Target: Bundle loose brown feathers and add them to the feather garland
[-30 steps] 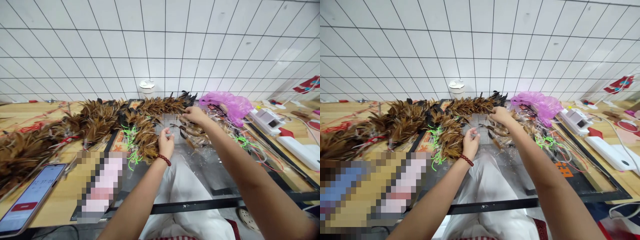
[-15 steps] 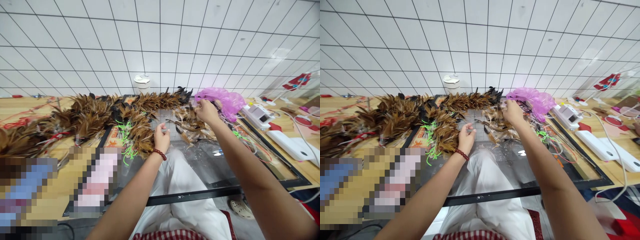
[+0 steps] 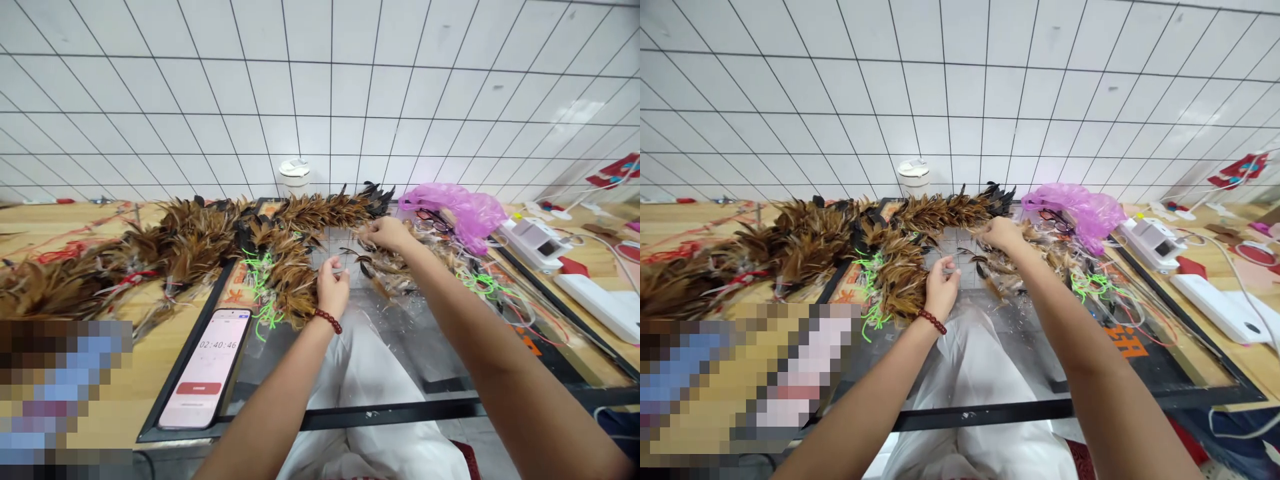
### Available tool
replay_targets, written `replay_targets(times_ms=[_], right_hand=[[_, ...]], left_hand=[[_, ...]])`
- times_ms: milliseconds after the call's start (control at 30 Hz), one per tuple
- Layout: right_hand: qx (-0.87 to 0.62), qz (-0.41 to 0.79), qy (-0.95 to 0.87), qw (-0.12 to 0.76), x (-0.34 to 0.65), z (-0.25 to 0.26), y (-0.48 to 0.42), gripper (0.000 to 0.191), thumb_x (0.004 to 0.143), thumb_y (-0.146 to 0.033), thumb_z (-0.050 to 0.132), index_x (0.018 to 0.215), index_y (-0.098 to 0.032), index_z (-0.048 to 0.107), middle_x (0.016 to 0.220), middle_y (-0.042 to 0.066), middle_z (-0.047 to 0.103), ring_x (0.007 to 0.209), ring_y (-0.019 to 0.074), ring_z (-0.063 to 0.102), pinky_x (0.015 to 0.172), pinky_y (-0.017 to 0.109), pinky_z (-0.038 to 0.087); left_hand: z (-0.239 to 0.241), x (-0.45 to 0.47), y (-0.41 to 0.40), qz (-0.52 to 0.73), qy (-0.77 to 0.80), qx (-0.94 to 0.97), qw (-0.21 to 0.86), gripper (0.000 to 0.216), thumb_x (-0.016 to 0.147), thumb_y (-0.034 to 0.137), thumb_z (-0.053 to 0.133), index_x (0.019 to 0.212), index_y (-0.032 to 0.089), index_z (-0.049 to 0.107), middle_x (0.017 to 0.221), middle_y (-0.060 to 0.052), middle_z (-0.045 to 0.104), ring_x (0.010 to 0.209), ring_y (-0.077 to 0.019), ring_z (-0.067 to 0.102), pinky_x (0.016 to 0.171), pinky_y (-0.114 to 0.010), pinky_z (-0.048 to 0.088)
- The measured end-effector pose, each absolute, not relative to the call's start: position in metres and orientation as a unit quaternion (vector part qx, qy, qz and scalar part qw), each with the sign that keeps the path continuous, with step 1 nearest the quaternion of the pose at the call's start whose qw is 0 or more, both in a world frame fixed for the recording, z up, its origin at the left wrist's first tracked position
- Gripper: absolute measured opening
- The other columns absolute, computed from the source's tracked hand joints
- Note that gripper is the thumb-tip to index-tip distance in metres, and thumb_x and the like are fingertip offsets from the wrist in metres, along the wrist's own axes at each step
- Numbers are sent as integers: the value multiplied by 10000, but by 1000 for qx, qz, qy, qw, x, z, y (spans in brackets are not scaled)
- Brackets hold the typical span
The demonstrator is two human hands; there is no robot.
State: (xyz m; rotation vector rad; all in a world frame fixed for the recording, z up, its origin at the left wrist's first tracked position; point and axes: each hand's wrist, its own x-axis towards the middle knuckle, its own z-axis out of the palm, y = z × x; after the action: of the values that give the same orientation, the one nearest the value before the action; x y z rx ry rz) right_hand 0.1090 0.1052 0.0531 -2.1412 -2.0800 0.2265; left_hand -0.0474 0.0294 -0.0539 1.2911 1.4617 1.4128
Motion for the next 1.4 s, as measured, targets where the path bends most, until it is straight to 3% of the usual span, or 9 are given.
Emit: replay_targets(times_ms=[167, 333, 433, 567, 733, 933, 1233, 1300, 1400], right_hand=[[-704, 71, -700, 98, 138, 74, 91, 244, 809, -338, 589, 890, -163, 739, 836, 72, 731, 793, 196, 659, 692, 257, 460], [-714, -75, -693, 56, 124, 70, 82, 337, 827, -240, 545, 1135, -193, 675, 1109, 139, 696, 997, 264, 642, 804, 329, 479], [-631, -44, -774, 13, 94, 56, 81, 309, 856, -208, 493, 1083, -223, 702, 1120, 110, 697, 1032, 243, 632, 844, 310, 466], [-487, -26, -871, -55, 63, 36, 82, 407, 812, -250, 570, 1210, -282, 650, 1193, 76, 661, 1105, 247, 594, 914, 328, 446], [-596, -61, -796, -87, 81, 39, 102, 321, 809, -192, 556, 1085, -165, 718, 1126, 191, 688, 1094, 323, 611, 902, 423, 448], [-706, -48, -706, -12, 112, 50, 141, 361, 819, -209, 536, 1141, -244, 697, 1150, 123, 701, 1068, 271, 635, 872, 377, 453], [-562, -55, -825, -24, 94, 24, 152, 347, 828, -170, 515, 1097, -255, 717, 1172, 120, 647, 1112, 274, 570, 895, 367, 431], [-571, -31, -820, 27, 99, 28, 150, 277, 823, -172, 526, 984, -224, 746, 1143, 111, 652, 1085, 259, 580, 895, 354, 436], [-603, 46, -773, 193, 116, 47, 138, 205, 810, -184, 570, 930, -174, 736, 1012, 81, 691, 934, 197, 618, 836, 299, 456]], left_hand=[[-52, -47, 28, 555, 564, 499, 355, 340, 752, 133, 631, 1089, 173, 609, 1010, -54, 611, 668, -88, 520, 708, -257, 462], [-50, -47, 27, 560, 565, 490, 357, 359, 740, 119, 634, 1093, 172, 606, 1020, -55, 598, 685, -94, 526, 724, -259, 457], [-52, -47, 27, 564, 559, 488, 362, 374, 735, 129, 643, 1103, 180, 602, 1018, -52, 594, 704, -100, 538, 713, -254, 457], [-54, -47, 28, 567, 560, 489, 356, 382, 732, 136, 648, 1107, 182, 591, 1022, -56, 595, 698, -101, 540, 701, -257, 461], [-51, -47, 26, 550, 572, 492, 357, 368, 760, 149, 626, 1122, 172, 566, 1056, -66, 588, 655, -85, 518, 717, -269, 468], [-44, -44, 22, 558, 583, 461, 369, 453, 743, 120, 638, 1176, 195, 526, 1067, -40, 573, 595, -62, 488, 708, -256, 455], [-43, -41, 24, 541, 594, 482, 349, 452, 745, 124, 638, 1179, 180, 523, 1067, -61, 589, 629, -86, 490, 709, -274, 450], [-43, -41, 24, 541, 595, 484, 345, 448, 739, 122, 642, 1168, 179, 529, 1061, -61, 593, 633, -89, 495, 716, -278, 451], [-45, -42, 25, 546, 592, 488, 337, 445, 730, 119, 648, 1156, 190, 538, 1057, -55, 598, 625, -86, 496, 727, -280, 456]])
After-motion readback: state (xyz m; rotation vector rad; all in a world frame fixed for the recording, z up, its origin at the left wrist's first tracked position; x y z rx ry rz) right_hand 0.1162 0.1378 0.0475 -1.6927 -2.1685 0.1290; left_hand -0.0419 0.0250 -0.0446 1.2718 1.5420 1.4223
